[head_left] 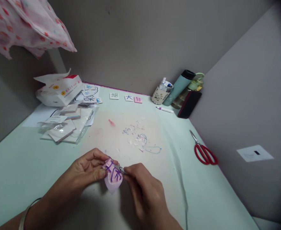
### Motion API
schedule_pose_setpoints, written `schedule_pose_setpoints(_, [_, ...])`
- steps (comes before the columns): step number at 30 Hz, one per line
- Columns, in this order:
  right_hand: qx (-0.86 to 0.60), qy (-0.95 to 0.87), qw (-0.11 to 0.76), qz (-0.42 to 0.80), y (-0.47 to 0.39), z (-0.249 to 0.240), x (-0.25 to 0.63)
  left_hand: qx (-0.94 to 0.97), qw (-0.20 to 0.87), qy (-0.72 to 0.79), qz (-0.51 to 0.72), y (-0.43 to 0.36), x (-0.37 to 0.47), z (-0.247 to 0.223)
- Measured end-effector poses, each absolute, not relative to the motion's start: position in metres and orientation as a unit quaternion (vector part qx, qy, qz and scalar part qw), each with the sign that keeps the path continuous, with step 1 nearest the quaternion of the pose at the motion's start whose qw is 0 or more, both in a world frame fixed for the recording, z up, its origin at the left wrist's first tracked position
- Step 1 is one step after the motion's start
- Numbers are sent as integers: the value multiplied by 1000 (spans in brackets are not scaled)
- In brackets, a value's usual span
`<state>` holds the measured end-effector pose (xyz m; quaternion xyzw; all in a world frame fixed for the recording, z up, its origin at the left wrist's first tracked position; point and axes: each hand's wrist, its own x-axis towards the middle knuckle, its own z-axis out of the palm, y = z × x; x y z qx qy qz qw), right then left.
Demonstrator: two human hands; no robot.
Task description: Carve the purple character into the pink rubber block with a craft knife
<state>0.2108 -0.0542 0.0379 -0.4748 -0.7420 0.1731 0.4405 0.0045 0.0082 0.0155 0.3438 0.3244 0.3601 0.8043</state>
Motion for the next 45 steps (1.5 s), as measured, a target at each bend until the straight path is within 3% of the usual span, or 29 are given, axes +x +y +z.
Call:
schedule_pose_setpoints(17, [-470,-746,445,153,-55,35,209,312,838,308,325,8,5,28])
schedule_pose_setpoints(25, [-540,-497,436,521,-46,51,209,311,841,314,311,10,6,35])
schedule_pose_setpoints(32, [-511,-432,398,627,-39,54,214,334,836,316,299,11,6,38])
schedule_pose_setpoints(35, [-530,-465,402,584,-41,52,215,335,831,320,307,11,6,36])
schedule_pose_setpoints(40, [-547,-625,438,345,-46,50,217,337,827,323,313,12,4,33])
schedule_pose_setpoints(45, [-575,-585,451,352,-44,56,222,322,829,337,310,8,5,31])
